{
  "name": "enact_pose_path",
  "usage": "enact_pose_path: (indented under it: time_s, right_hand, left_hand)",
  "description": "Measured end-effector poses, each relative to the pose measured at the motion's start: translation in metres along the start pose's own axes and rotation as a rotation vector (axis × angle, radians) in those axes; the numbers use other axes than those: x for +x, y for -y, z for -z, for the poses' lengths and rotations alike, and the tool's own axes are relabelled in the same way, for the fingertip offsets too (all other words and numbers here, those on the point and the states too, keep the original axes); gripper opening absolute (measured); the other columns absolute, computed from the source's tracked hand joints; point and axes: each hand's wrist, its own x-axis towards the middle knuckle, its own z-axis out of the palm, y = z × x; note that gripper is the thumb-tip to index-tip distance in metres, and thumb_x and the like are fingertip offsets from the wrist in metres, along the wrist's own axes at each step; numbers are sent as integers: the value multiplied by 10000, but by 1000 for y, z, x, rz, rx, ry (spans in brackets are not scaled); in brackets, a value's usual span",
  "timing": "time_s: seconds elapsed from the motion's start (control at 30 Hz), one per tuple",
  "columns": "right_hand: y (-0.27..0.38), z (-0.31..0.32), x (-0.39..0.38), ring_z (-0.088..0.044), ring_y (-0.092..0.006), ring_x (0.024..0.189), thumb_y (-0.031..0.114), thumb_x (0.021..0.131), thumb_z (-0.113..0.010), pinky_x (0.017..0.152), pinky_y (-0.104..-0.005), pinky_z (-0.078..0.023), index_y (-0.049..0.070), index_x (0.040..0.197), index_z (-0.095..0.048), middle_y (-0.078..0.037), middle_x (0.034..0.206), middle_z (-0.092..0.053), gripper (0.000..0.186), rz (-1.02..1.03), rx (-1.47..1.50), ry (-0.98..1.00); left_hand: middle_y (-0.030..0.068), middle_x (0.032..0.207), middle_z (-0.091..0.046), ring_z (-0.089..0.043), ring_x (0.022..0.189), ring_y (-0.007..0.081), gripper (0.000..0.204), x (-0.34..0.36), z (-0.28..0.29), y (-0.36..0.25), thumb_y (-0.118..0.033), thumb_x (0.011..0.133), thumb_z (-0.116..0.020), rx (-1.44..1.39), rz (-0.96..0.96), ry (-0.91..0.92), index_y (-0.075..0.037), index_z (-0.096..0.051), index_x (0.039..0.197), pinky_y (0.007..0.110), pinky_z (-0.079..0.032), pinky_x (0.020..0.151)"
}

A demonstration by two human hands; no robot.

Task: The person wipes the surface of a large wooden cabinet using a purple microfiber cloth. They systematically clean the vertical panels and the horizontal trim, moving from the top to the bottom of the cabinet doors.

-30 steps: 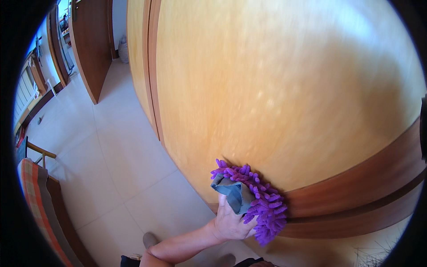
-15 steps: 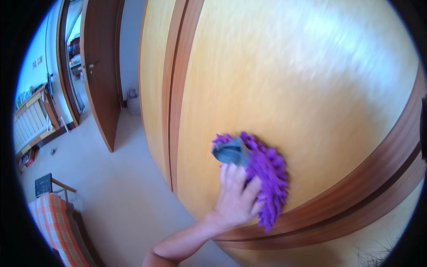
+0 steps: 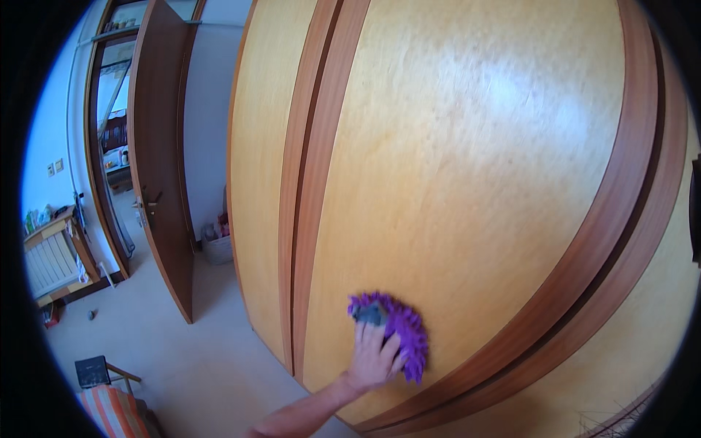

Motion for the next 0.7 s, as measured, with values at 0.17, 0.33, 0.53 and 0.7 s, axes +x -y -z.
enact_pose_path:
  time_s: [0.17, 0.33, 0.53, 0.7]
  right_hand:
    - [30, 56, 10, -649, -318, 847, 343, 865, -671, 757, -465, -521, 114, 902, -701, -97, 892, -676, 234, -1, -77, -130]
    - [42, 84, 14, -652, -319, 844, 347, 870, -668, 754, -469, -524, 112, 899, -702, -99, 889, -677, 239, -14, -149, -231]
    - [46, 107, 27, -655, -321, 840, 351, 877, -664, 750, -474, -527, 110, 895, -702, -100, 886, -678, 245, 68, -221, -347]
    - [52, 134, 19, -657, -322, 837, 355, 882, -660, 746, -478, -530, 108, 891, -702, -101, 883, -679, 251, 31, -342, -443]
  left_hand:
    - [326, 1397, -402, -369, 1321, 542, 544, 115, 25, 39, -324, 889, -691, 52, 19, -97, 13, -529, 1283, 686, -225, 1121]
    - [351, 1423, -365, -346, 1333, 574, 626, 92, -1, 46, -319, 883, -679, -58, 88, -134, 42, -447, 1339, 720, -219, 1104]
    - [265, 1226, -497, -503, 1114, 488, 482, 69, 5, 6, -384, 852, -734, 82, -208, -36, -81, -589, 1198, 695, -334, 977]
    - [219, 1220, -465, -465, 1114, 445, 494, 196, 32, 20, -441, 852, -720, 95, -360, -86, -105, -619, 1200, 694, -302, 1010]
